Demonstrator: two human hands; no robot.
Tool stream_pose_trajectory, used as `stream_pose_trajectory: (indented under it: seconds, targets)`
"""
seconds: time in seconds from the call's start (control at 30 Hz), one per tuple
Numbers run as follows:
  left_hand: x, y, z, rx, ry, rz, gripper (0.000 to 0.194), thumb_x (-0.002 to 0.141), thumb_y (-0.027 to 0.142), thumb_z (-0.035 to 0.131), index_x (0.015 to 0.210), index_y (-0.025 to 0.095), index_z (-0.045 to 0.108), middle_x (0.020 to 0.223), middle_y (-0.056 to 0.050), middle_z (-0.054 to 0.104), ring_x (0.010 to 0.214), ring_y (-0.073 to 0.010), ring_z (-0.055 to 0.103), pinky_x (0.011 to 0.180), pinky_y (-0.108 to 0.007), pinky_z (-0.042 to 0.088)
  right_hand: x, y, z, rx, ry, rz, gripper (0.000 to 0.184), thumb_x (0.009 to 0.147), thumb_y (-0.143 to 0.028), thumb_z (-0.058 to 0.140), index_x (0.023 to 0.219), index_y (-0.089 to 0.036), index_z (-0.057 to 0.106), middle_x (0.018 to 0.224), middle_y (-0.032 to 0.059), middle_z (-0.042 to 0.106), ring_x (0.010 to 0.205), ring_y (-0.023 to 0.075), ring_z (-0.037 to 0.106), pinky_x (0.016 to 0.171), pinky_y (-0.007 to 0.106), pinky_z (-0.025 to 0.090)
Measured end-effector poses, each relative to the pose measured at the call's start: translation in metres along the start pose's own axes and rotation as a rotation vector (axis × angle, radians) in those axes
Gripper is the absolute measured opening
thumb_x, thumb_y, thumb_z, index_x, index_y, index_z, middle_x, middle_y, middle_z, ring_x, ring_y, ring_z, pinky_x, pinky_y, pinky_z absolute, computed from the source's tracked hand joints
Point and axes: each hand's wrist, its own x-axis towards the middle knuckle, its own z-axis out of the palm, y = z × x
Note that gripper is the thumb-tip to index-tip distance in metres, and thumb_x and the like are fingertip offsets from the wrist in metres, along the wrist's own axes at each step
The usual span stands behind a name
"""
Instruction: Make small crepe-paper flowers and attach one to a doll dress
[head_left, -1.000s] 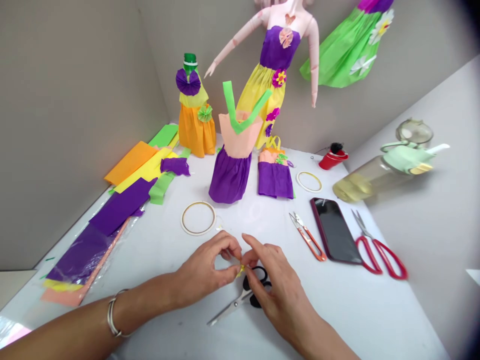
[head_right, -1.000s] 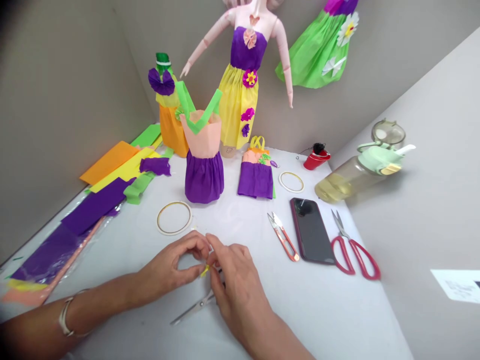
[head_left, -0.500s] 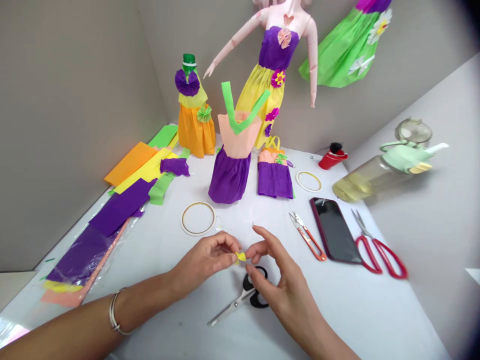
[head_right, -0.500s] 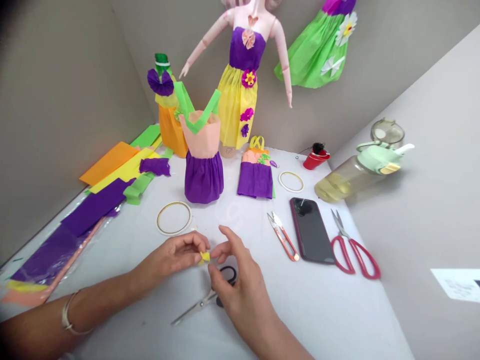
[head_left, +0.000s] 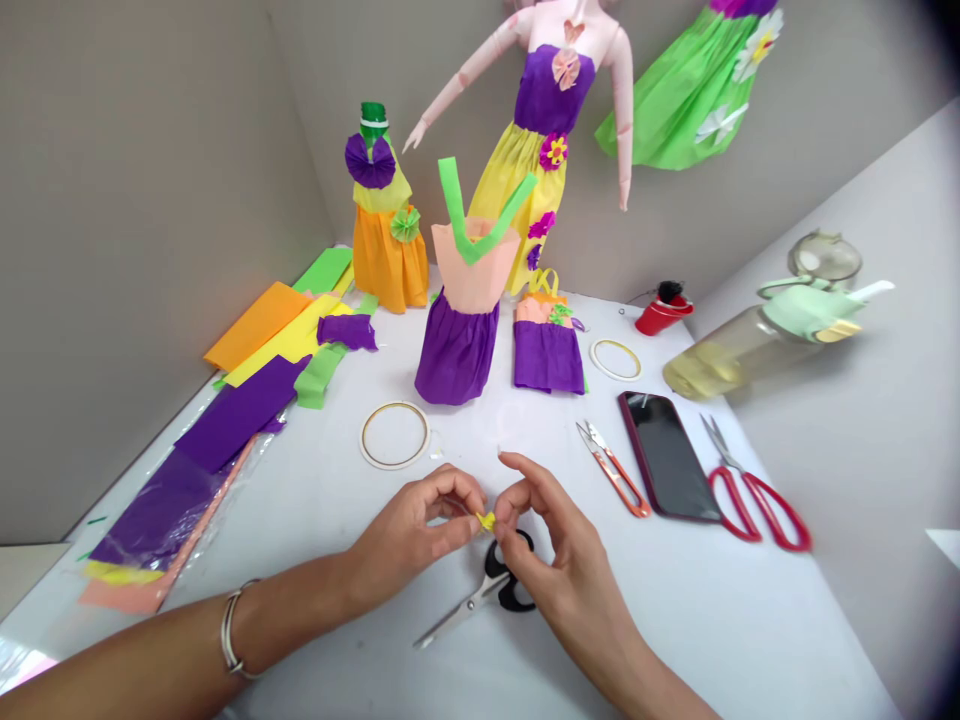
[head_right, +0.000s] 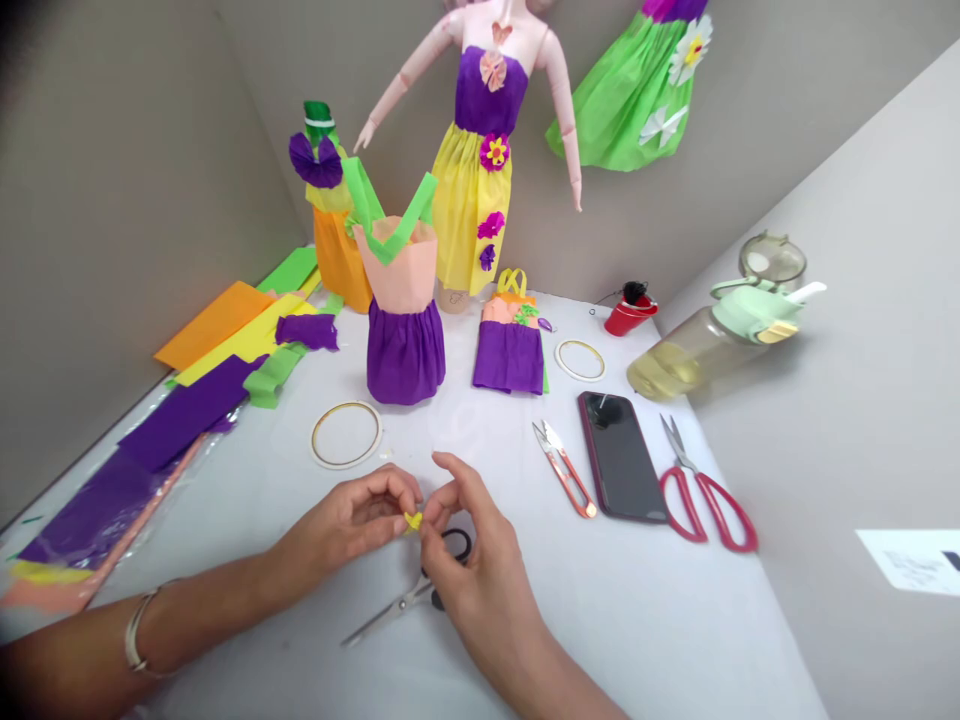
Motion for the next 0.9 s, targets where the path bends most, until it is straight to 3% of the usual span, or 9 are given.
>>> stream_pose_trajectory:
  seconds: [0.33,0.47,0.7,0.9]
  targets:
    - [-0.006,0.012,0.006,0.253,0.083,0.123,0.011,0.087,0.025,0.059,0.096,0.020,0.055,0.101,-0.004,0.055,0.101,-0.0197,0.054,0.094,-0.034,0.042,-0.005,0.003,0.003,-0.219,0.018,-0.060,0.049,0.086,-0.016,0.051,0.133,-0.026,0.044,0.086,0.0014,0.061,0.081,0.0171,0.059,0.069,0.028,0.052]
    - [-0.007,0.010,0.005,0.326,0.136,0.144,0.015,0.086,0.024,0.060,0.099,0.022,0.053,0.103,-0.004,0.055,0.102,-0.0202,0.053,0.095,-0.035,0.042,-0.005,0.001,0.003,-0.240,0.005,-0.057,0.048,0.087,-0.017,0.050,0.133,-0.027,0.044,0.086,0.0017,0.060,0.080,0.0173,0.059,0.067,0.028,0.052]
    - [-0.009,0.013,0.008,0.470,0.129,0.230,0.010,0.085,0.015,0.058,0.092,0.021,0.056,0.107,-0.004,0.055,0.105,-0.0190,0.053,0.097,-0.032,0.040,-0.006,0.001,0.003,-0.258,-0.036,-0.062,0.052,0.085,-0.013,0.050,0.134,-0.027,0.042,0.086,0.0016,0.061,0.084,0.0187,0.059,0.072,0.031,0.051]
    - [-0.006,0.008,0.005,0.468,0.171,0.172,0.009,0.082,0.012,0.059,0.082,0.020,0.057,0.107,-0.003,0.056,0.104,-0.0187,0.055,0.096,-0.032,0.039,-0.006,0.004,0.003,-0.240,-0.044,-0.045,0.050,0.088,-0.015,0.051,0.135,-0.028,0.042,0.087,0.0014,0.060,0.086,0.0186,0.059,0.077,0.032,0.050]
